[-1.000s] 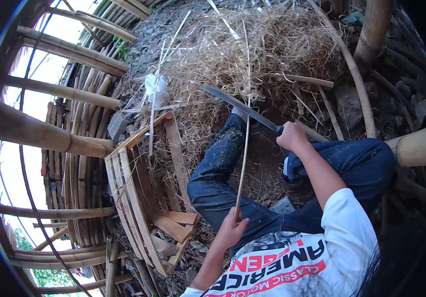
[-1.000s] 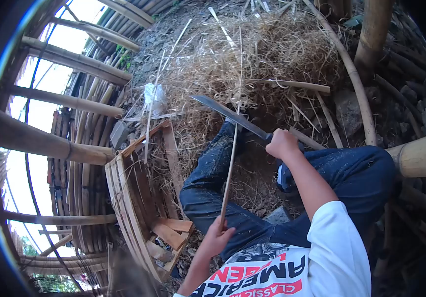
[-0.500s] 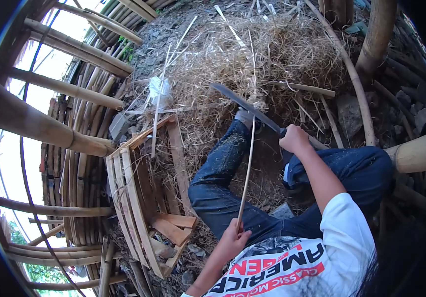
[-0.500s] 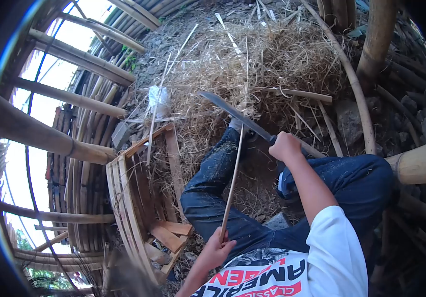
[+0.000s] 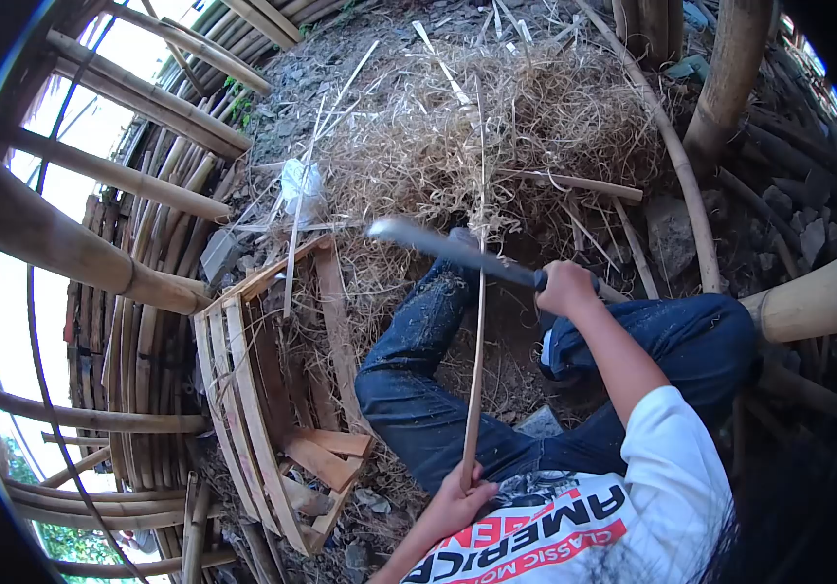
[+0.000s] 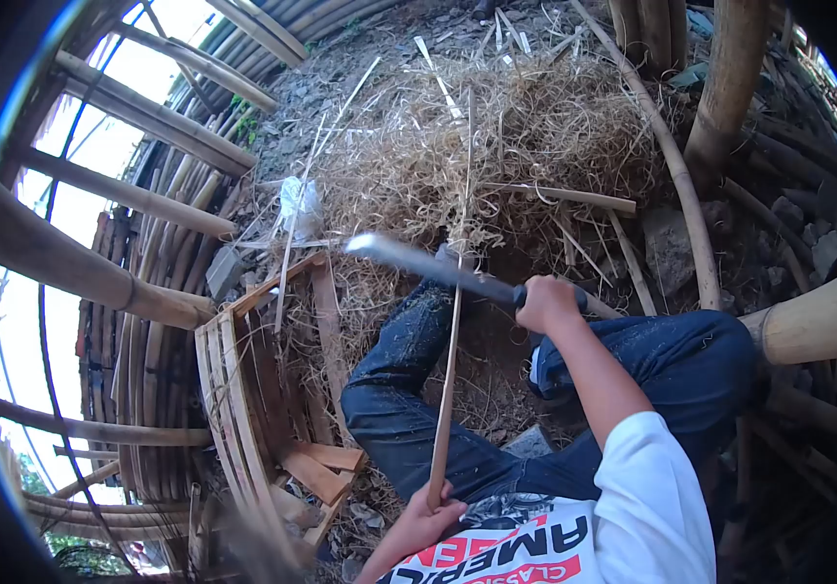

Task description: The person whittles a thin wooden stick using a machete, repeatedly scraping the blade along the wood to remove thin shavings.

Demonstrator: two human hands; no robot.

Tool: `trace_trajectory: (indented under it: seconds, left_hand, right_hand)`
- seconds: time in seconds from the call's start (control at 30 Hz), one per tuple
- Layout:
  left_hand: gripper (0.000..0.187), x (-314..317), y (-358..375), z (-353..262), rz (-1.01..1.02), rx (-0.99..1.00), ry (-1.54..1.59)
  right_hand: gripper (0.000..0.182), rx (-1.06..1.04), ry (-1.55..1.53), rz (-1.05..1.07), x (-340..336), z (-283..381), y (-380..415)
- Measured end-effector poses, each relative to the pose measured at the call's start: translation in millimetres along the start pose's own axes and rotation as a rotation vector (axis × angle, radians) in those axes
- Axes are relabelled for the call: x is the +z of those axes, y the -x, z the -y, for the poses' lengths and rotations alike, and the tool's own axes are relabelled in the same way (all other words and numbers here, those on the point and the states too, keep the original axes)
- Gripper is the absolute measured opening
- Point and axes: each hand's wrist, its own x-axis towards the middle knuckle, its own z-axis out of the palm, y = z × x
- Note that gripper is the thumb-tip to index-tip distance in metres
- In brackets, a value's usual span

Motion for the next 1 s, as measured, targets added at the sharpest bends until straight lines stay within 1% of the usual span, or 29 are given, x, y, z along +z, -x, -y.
trace_trajectory:
  seconds: [0.03,0.07,0.1,0.17,0.23,0.27,0.3,0.37,0.4,0.43,0.5,0.57,0.63,0.7,0.73,0.77,0.83,0.87,0.9,0.93,0.97,1.0]
  left_hand:
    - [0.029,2,3,-2,0.036,-0.017,0.005]
    - [0.029,3,1,-1,0.046,0.006,0.006]
    - [0.029,7,-1,1,0.053,0.027,0.016]
    - [0.029,9,-4,2,0.060,0.043,0.034]
    - [0.029,12,-4,2,0.065,0.038,0.065]
    - [0.028,9,-5,-2,0.083,-0.058,0.233]
    - [0.027,7,-4,-5,0.099,-0.157,0.393]
    - [0.027,4,-4,-5,0.109,-0.185,0.431]
    - [0.027,1,-4,-6,0.120,-0.199,0.471]
    - [0.027,-1,-3,-7,0.120,-0.199,0.463]
    - [0.027,-5,5,-10,0.119,-0.241,0.442]
    - [0.027,-9,10,-6,0.119,-0.231,0.436]
    - [0.027,-13,6,-1,0.113,-0.212,0.430]
    - [0.027,-11,-6,5,0.057,-0.046,0.149]
    - [0.027,-11,-9,4,0.115,-0.133,0.286]
    - [0.027,-12,-14,6,0.119,-0.126,0.297]
    - [0.029,-10,-19,14,0.140,-0.092,0.209]
    - [0.028,-15,-19,9,0.192,-0.228,0.316]
    - [0.025,-20,-23,10,0.221,-0.248,0.383]
    - [0.023,-22,-28,9,0.180,-0.244,0.404]
    - [0.023,-26,-33,9,0.136,-0.237,0.423]
    - [0.025,-32,-41,12,0.152,-0.122,0.381]
  right_hand:
    - [0.031,0.129,-0.081,-0.079,3,-6,-7]
    - [0.030,0.256,-0.159,-0.155,7,-11,-12]
    - [0.030,0.255,-0.148,-0.154,11,-9,-8]
    - [0.029,0.166,-0.173,-0.182,22,6,6]
    - [0.028,0.160,-0.200,-0.198,26,22,29]
    - [0.026,0.079,-0.202,-0.197,26,26,43]
    - [0.026,0.088,-0.206,-0.191,33,25,50]
    - [0.027,-0.186,-0.080,-0.158,41,23,60]
    - [0.028,-0.264,-0.038,-0.166,41,19,57]
    - [0.028,-0.260,-0.044,-0.171,37,13,49]
    - [0.026,-0.397,0.099,-0.166,22,-2,24]
    - [0.028,-0.217,0.152,-0.220,12,-23,-4]
    - [0.029,0.065,0.067,-0.197,4,-38,-24]
    - [0.028,0.065,0.058,-0.199,6,-30,-17]
    - [0.027,0.044,0.058,-0.209,5,-19,-8]
    - [0.027,0.028,0.065,-0.211,6,-12,1]
    - [0.033,0.071,0.026,-0.221,21,-13,12]
    - [0.033,0.035,0.027,-0.219,31,-22,15]
    - [0.033,0.000,0.020,-0.218,36,-25,18]
    - [0.033,0.007,0.014,-0.212,40,-26,21]
    - [0.032,-0.051,-0.011,-0.214,44,-26,23]
    - [0.031,-0.113,-0.033,-0.222,43,-22,23]
